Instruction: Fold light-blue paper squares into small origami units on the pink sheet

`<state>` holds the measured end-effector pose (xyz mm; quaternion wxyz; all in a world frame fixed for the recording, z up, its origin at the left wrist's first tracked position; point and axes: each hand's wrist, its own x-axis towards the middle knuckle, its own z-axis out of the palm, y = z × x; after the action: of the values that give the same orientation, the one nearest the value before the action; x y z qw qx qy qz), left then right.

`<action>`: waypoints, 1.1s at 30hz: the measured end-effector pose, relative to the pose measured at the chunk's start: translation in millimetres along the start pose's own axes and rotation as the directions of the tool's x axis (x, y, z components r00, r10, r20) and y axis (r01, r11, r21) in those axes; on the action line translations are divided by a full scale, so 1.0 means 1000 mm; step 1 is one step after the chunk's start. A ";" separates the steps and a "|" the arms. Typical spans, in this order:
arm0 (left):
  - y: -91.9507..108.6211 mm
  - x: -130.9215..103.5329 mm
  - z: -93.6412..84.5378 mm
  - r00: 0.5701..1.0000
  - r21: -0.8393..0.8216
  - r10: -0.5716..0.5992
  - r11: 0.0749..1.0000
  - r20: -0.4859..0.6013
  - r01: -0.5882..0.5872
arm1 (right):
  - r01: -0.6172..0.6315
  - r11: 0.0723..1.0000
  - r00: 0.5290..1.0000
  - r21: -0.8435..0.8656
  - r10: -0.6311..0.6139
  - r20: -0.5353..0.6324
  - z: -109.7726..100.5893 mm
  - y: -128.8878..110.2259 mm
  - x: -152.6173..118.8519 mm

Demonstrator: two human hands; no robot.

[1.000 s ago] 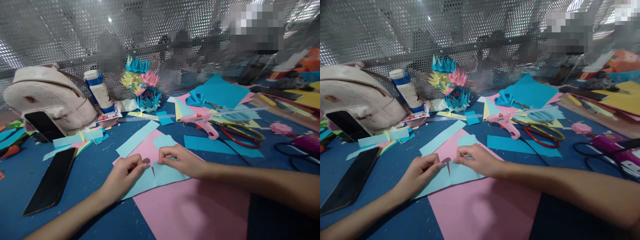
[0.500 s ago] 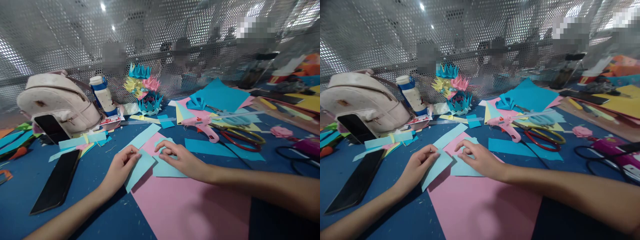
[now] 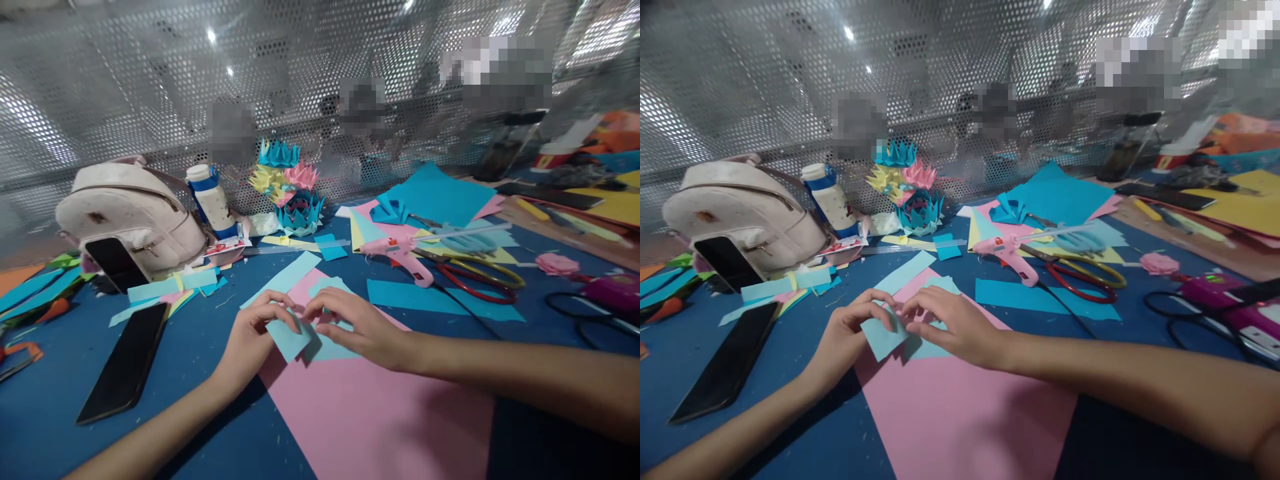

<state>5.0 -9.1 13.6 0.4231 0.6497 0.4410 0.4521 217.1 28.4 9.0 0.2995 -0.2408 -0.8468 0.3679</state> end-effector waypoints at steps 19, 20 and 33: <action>-0.001 -0.008 0.019 0.963 -0.178 -0.259 0.954 -0.072 0.243 | -0.304 0.888 0.940 0.345 0.338 -0.044 0.005 -0.001 0.003; -0.001 -0.008 0.019 0.956 -0.177 -0.285 0.947 -0.073 0.269 | -0.304 0.887 0.940 0.347 0.339 -0.042 0.006 -0.001 0.003; -0.003 -0.005 0.018 0.924 -0.298 -0.358 0.904 -0.137 0.306 | -0.340 0.873 0.934 0.350 0.358 0.014 0.006 -0.002 0.005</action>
<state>20.0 -16.1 5.0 0.5353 0.4551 0.5176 0.4884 209.0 27.9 8.5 0.2874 -0.3422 -0.7032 0.5529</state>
